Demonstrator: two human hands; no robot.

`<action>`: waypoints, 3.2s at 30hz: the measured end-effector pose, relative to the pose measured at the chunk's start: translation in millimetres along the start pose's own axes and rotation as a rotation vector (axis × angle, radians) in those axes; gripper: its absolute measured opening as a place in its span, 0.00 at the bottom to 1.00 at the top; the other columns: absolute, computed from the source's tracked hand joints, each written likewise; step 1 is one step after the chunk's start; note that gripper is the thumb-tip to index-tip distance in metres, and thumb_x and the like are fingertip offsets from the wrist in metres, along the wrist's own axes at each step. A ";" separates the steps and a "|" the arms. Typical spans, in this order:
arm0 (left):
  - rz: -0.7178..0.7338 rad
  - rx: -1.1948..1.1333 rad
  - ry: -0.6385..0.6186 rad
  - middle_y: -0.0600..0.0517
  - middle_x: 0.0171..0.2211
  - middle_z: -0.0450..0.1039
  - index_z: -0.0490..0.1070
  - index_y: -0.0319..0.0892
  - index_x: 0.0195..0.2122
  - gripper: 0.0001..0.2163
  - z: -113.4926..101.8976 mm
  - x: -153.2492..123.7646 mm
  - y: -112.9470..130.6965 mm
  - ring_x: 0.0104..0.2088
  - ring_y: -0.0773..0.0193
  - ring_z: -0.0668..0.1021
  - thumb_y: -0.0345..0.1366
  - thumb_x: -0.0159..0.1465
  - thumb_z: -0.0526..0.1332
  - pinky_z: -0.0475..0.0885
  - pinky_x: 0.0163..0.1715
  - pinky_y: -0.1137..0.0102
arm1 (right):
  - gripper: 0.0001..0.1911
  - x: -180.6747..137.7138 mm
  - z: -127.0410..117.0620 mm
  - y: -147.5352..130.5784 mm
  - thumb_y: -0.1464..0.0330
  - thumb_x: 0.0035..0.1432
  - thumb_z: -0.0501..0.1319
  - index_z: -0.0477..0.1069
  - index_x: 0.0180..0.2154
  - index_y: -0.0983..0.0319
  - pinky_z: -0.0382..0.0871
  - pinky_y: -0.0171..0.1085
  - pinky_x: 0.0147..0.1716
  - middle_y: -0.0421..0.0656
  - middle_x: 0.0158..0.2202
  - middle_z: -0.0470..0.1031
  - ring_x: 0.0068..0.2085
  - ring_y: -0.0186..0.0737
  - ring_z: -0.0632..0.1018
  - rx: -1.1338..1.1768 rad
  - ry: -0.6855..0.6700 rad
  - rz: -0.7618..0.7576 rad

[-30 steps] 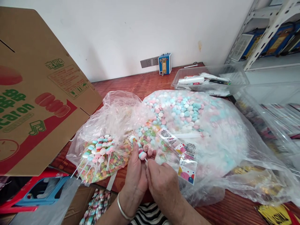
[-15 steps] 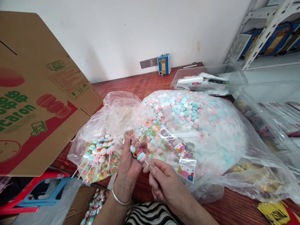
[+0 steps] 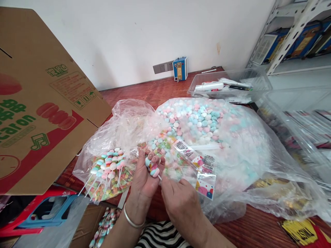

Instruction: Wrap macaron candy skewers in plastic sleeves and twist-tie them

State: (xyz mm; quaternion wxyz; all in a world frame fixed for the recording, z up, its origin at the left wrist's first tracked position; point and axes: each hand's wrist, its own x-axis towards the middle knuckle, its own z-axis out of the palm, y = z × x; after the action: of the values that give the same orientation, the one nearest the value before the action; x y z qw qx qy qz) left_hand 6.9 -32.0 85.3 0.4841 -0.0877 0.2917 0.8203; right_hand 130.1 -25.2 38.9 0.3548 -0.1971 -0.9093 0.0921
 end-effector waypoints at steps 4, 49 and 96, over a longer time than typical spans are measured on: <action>0.026 0.030 -0.110 0.61 0.19 0.59 0.65 0.40 0.26 0.13 -3.7 -6.8 -9.4 0.18 0.75 0.65 0.42 0.62 0.64 0.74 0.37 0.70 | 0.14 3.3 -3.5 2.7 0.70 0.69 0.48 0.67 0.31 0.61 0.57 0.35 0.23 0.38 0.22 0.70 0.22 0.35 0.70 0.300 -0.082 0.295; 0.029 0.341 -0.025 0.47 0.33 0.77 0.76 0.38 0.34 0.14 -16.5 -26.4 -47.1 0.36 0.61 0.79 0.44 0.55 0.69 0.72 0.41 0.68 | 0.16 0.8 6.7 5.8 0.57 0.67 0.53 0.72 0.43 0.59 0.73 0.34 0.25 0.39 0.25 0.73 0.27 0.39 0.76 1.070 0.000 0.836; -0.075 0.617 -0.264 0.53 0.24 0.74 0.77 0.40 0.23 0.12 -46.1 -9.6 -8.4 0.24 0.68 0.74 0.38 0.42 0.77 0.76 0.31 0.69 | 0.18 -11.1 -29.5 6.7 0.54 0.59 0.62 0.67 0.28 0.61 0.55 0.31 0.22 0.34 0.21 0.62 0.22 0.30 0.63 1.554 -0.176 1.070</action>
State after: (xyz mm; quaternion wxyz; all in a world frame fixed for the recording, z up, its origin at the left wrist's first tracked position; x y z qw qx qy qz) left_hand 12.5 -62.1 48.6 0.5514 0.1593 0.4575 0.6792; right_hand 159.7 -23.0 51.7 0.2275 -0.2889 -0.4059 0.8367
